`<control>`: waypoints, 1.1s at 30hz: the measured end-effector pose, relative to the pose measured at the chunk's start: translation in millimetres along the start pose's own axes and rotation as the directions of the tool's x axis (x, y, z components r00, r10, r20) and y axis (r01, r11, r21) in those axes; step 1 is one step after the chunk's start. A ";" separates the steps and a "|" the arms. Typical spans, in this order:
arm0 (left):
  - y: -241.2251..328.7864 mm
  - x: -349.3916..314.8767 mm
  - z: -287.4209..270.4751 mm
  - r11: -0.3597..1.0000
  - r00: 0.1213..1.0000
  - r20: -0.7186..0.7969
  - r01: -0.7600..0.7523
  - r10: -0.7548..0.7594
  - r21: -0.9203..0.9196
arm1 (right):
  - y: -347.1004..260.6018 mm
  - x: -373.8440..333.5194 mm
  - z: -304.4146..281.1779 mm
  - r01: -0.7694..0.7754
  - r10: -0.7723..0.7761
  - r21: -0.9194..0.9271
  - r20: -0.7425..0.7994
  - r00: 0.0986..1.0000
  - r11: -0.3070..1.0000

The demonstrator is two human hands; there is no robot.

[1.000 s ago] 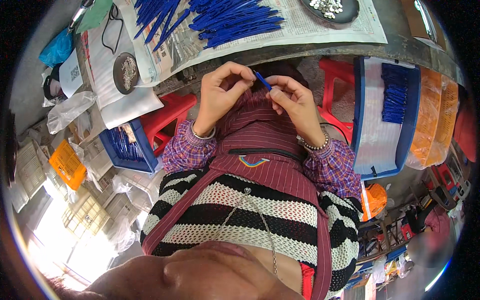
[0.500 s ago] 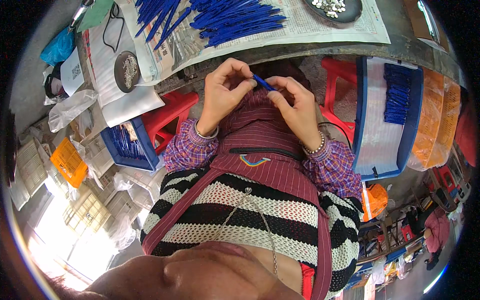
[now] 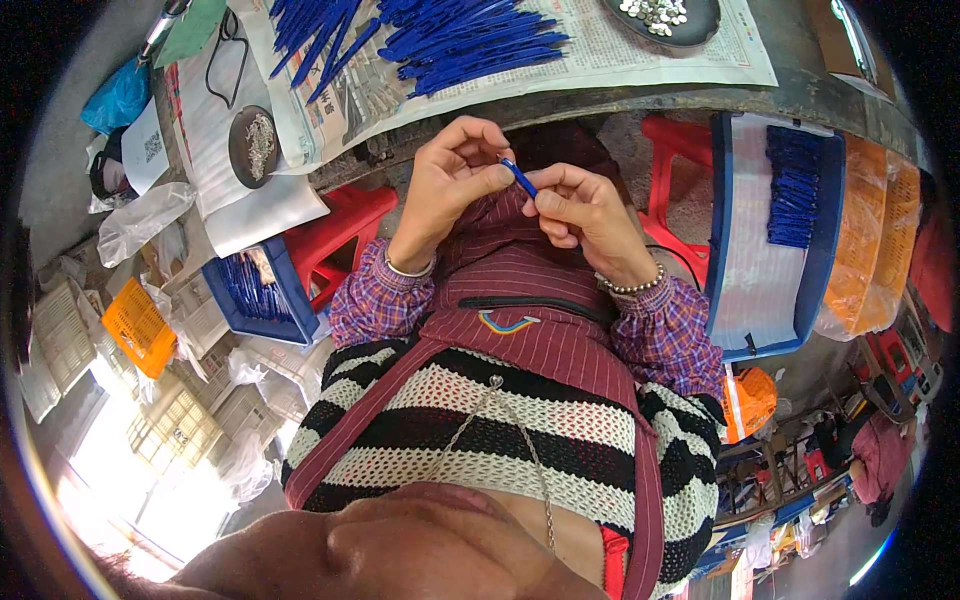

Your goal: Assembling blue plastic pens by hand by inserting internal components and caps.

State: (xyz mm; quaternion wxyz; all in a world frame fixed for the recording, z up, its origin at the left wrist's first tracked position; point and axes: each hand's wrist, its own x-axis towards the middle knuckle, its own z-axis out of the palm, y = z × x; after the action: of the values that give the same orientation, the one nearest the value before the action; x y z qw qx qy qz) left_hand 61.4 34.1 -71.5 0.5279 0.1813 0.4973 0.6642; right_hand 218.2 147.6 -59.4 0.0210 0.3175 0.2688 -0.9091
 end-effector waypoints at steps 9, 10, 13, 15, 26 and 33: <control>4.3 -4.1 6.0 0.995 0.994 0.060 -0.090 0.088 0.041 | 5.7 2.8 3.1 0.203 -0.198 -0.260 0.045 0.979 0.944; 6.2 -3.8 9.0 0.994 0.993 0.052 -0.107 0.108 -0.023 | 10.5 6.1 2.9 0.314 -0.314 -0.329 0.055 0.948 0.890; 4.4 -3.1 7.6 0.984 0.990 0.001 -0.140 0.141 -0.109 | -16.6 0.6 5.1 0.421 -0.560 -0.807 0.138 0.817 0.415; 4.7 -4.9 4.7 0.990 0.993 -0.036 -0.119 0.117 -0.071 | -36.5 0.9 -2.1 0.420 -0.718 -0.901 0.221 0.660 0.109; -2.5 -7.2 5.5 0.997 0.995 -0.101 -0.011 0.002 -0.083 | -115.2 31.9 -36.7 0.001 -0.811 -0.892 0.411 0.417 -0.451; -5.1 -5.1 4.0 0.994 0.996 -0.083 -0.002 -0.007 -0.108 | -115.5 30.9 -40.9 0.063 -0.824 -0.923 0.368 0.431 -0.380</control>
State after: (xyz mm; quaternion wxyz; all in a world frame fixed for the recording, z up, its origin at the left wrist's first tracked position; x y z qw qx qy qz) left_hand 69.0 31.2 -72.6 0.5166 0.1239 0.4825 0.6964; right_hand 192.6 270.9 -49.3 -0.2595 0.2657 0.9115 -0.1769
